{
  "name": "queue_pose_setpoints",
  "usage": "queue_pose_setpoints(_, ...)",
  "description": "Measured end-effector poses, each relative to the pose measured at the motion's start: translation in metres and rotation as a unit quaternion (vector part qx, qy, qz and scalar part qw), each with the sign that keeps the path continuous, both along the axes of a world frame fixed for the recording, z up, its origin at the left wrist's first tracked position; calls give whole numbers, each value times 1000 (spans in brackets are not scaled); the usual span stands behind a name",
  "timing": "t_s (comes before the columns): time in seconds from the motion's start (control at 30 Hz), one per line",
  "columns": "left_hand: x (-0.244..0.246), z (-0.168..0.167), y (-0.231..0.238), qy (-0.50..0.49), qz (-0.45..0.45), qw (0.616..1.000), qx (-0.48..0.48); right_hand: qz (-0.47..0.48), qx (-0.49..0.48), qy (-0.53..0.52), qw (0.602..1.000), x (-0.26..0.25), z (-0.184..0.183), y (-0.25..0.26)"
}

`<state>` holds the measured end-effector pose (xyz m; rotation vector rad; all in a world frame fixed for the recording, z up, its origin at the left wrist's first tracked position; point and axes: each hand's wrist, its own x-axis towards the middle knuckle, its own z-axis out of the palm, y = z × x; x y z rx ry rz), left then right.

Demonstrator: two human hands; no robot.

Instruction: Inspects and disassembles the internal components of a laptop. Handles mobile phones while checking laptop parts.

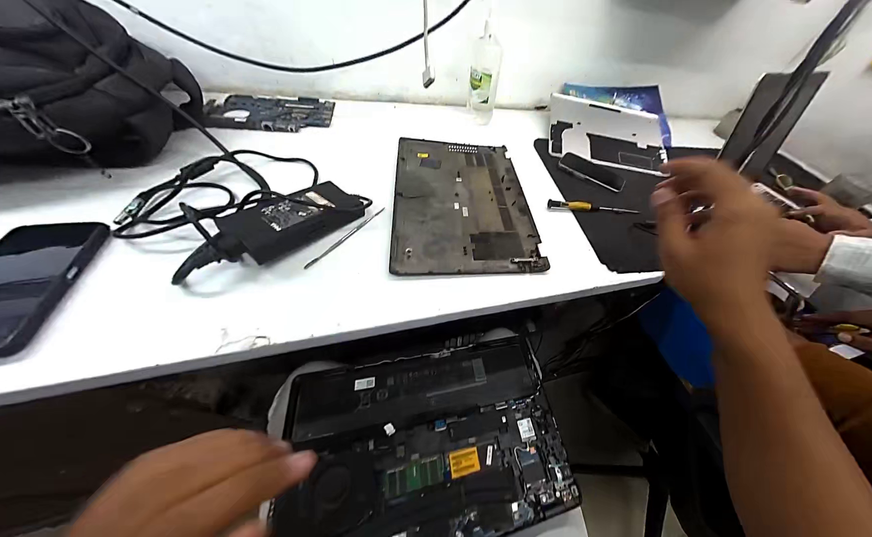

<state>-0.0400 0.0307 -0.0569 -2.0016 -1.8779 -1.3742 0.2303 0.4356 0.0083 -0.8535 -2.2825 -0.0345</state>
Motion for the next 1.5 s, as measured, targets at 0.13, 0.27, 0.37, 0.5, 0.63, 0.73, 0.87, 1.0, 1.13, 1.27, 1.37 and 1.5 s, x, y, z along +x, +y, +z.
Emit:
queue_pose_setpoints(0.13, -25, -79, 29, 7, 98, 986, -135, -5, -46, -136, 990, -42, -52, 76)
queue_pose_setpoints(0.27, -42, -121, 37, 25, 163, 971, -171, -13, -76, -212, 974, -68, -76, 124)
queue_pose_setpoints(0.37, -48, -127, 39, 25, 171, 967, -190, -35, -66, -198, 977, -73, -61, 113)
queue_pose_setpoints(0.5, -42, -131, 56, 30, 154, 965, -210, -26, -88, -239, 967, -65, -64, 112)
queue_pose_setpoints(0.63, -29, -132, 89, 39, 106, 965, -238, -13, -78, -254, 964, -58, -78, 115)
queue_pose_setpoints(0.73, -13, -127, 116, 56, 77, 954, -285, -31, -91, -259, 961, -57, -77, 102)
queue_pose_setpoints(0.87, 3, -119, 143, 65, 65, 920, -381, -51, -83, -262, 960, -45, -80, 86)
queue_pose_setpoints(1.0, 13, -121, 150, 79, 79, 917, -383, -33, -62, -248, 966, -29, -82, 88)
queue_pose_setpoints(1.13, 18, -126, 141, 79, 96, 922, -366, -8, -44, -258, 965, -20, -81, 89)
queue_pose_setpoints(1.27, 18, -137, 125, 72, 120, 924, -356, 35, 1, -96, 995, -21, -65, 48)
queue_pose_setpoints(1.37, 12, -142, 118, 44, 117, 926, -357, 127, -10, 168, 977, -17, -53, -9)
queue_pose_setpoints(1.5, 10, -144, 115, 31, 121, 919, -374, 164, -105, 297, 935, 15, -71, -81)
